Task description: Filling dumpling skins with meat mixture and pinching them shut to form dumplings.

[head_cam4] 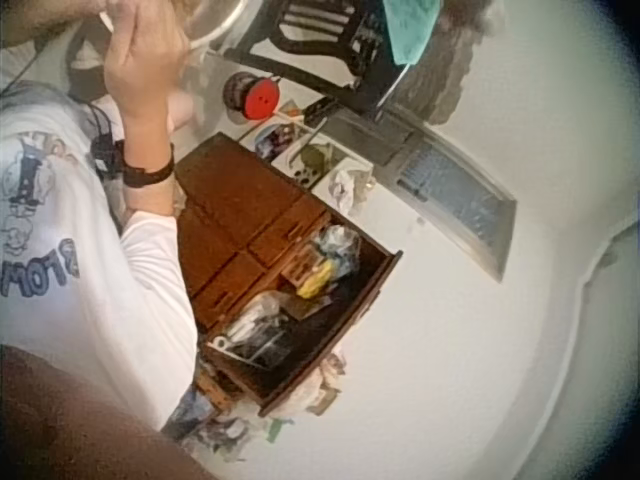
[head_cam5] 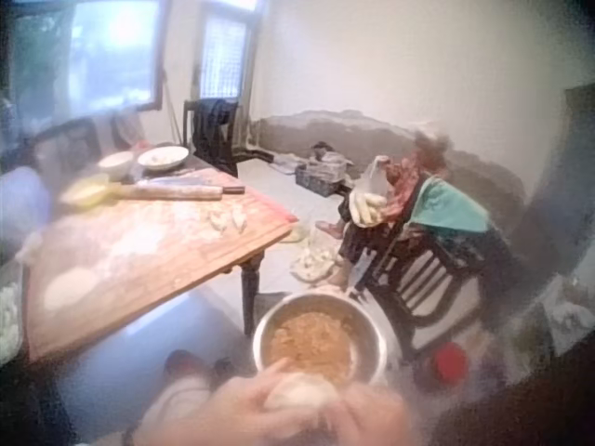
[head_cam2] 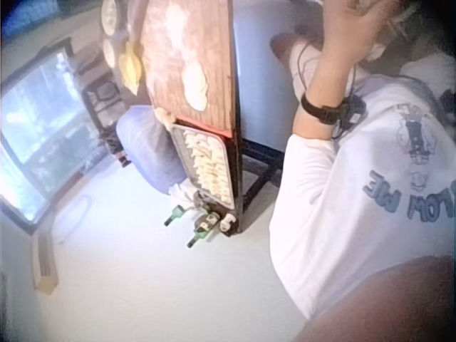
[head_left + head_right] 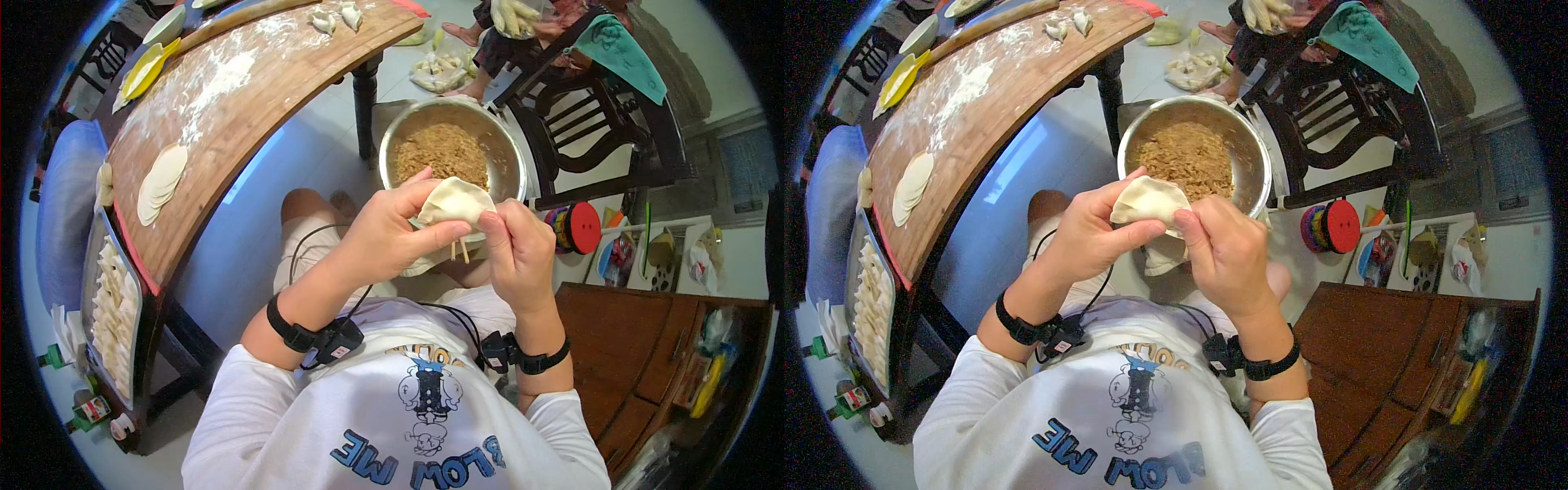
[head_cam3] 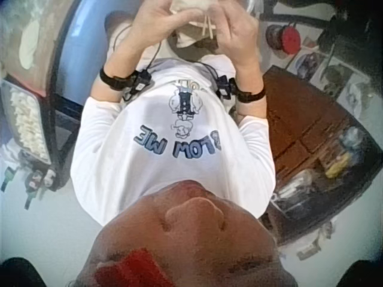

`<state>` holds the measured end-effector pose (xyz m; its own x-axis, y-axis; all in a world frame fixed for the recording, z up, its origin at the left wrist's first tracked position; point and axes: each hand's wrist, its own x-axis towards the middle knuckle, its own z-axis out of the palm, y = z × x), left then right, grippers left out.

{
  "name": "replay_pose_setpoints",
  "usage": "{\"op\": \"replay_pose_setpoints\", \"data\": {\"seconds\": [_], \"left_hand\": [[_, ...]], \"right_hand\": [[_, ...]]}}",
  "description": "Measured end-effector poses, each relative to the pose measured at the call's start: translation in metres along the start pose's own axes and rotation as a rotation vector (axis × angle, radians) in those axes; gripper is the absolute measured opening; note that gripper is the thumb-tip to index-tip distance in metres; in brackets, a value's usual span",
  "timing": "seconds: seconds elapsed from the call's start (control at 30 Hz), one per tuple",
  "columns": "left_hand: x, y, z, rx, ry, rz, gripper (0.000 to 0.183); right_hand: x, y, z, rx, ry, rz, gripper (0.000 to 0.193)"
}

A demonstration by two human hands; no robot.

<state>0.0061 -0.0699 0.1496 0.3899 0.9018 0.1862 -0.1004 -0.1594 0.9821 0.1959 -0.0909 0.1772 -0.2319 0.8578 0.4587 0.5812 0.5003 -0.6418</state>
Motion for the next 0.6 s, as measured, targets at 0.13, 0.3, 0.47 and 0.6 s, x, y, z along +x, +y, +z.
{"op": "replay_pose_setpoints", "data": {"seconds": [0.13,0.3,0.47,0.6], "left_hand": [[0.003,0.005,-0.020,-0.081,-0.031,0.000,0.026],[0.004,0.006,-0.054,-0.068,-0.146,0.054,0.059],[-0.010,0.017,-0.091,0.057,0.157,0.067,0.069],[-0.025,0.025,-0.140,0.904,0.577,0.216,0.057]], "right_hand": [[0.013,0.002,0.000,0.039,-0.135,0.028,0.018],[0.051,-0.020,0.021,0.485,-0.149,0.314,0.011],[0.105,-0.035,0.061,0.316,-0.091,0.120,0.012],[0.182,-0.027,0.108,0.090,-0.032,-0.011,0.017]]}}
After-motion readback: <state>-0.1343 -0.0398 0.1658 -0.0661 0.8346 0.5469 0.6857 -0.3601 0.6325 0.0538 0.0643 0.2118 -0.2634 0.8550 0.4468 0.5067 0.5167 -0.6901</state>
